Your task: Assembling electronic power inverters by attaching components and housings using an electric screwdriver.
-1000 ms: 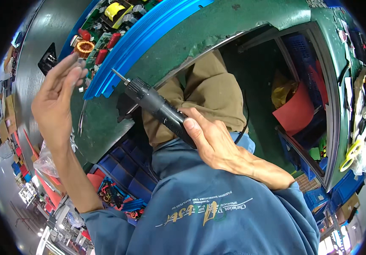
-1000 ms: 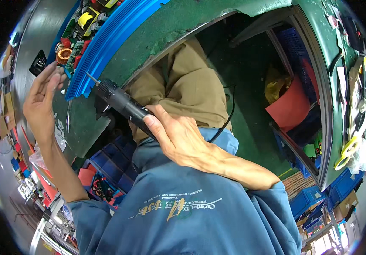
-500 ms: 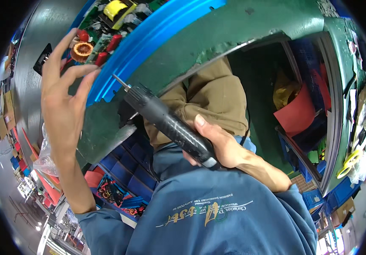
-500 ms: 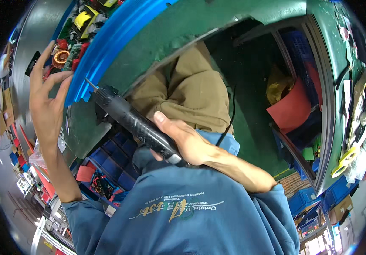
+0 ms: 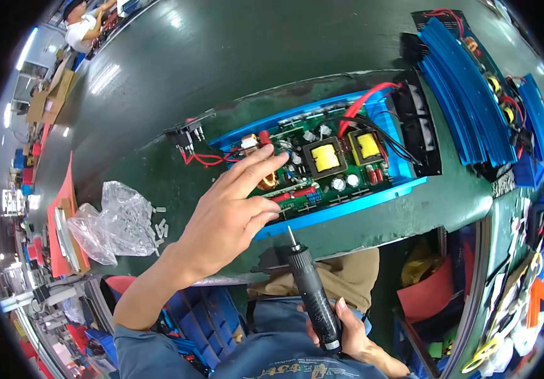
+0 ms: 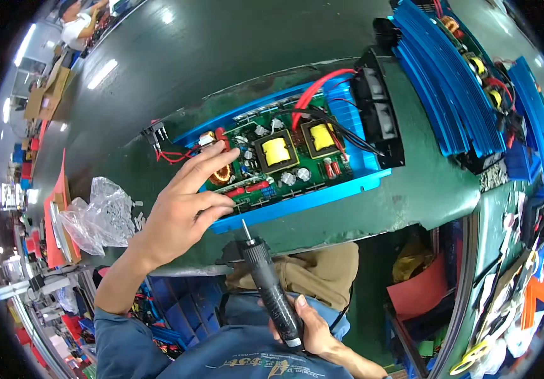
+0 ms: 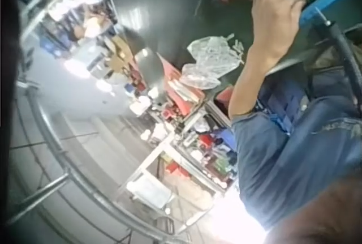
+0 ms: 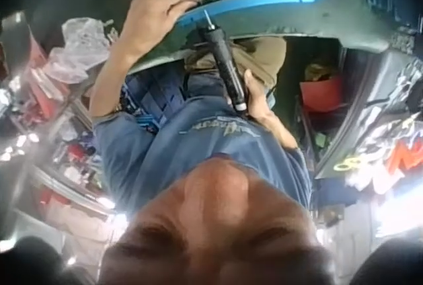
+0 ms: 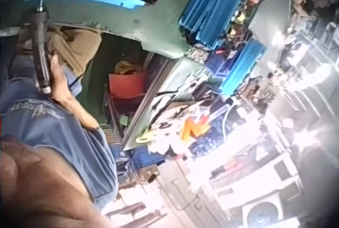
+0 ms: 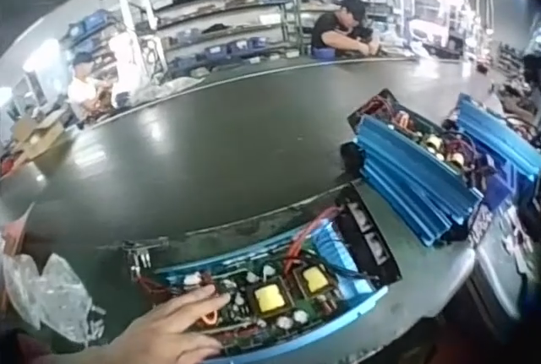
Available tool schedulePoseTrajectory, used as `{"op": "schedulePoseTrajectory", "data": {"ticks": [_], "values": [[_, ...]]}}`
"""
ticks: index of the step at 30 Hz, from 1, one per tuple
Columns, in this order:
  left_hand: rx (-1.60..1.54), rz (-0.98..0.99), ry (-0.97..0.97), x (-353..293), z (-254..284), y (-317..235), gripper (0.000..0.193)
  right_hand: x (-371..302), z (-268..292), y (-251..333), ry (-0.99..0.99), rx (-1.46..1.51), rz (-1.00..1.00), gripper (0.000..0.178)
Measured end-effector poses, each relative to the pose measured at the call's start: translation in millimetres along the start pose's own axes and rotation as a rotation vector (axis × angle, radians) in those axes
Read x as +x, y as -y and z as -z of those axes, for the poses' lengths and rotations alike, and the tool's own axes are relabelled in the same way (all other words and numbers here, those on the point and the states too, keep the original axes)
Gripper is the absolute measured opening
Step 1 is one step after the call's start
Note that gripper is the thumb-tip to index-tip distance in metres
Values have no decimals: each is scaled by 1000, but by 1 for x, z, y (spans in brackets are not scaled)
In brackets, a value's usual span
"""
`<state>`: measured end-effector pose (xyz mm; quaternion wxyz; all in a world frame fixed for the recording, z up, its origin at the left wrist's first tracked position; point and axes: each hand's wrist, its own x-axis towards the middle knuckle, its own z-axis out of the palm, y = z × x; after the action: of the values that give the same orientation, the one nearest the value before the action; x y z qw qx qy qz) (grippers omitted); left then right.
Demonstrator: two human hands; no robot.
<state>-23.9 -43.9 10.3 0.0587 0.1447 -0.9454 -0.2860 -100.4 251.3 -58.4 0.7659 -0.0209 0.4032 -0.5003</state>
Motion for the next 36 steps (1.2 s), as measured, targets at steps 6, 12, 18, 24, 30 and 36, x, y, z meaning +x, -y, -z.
{"op": "schedulePoseTrajectory", "data": {"ticks": [6,12,18,24,30,36], "values": [[-49,-1,-31,0,-7,7,6,1,3,-4,-4,43,-46,98],[-92,-18,-7,2,-4,11,8,2,-1,-1,15,76,-50,102],[-48,-35,121,-4,7,0,22,3,-2,-5,-21,53,-26,105],[84,-11,165,-13,8,-19,27,2,1,-14,-100,-147,20,101],[116,-39,120,-16,-2,-13,26,12,1,-13,10,99,-31,99],[262,-30,-167,-5,-16,-22,28,5,21,-12,-77,-87,23,103]]}}
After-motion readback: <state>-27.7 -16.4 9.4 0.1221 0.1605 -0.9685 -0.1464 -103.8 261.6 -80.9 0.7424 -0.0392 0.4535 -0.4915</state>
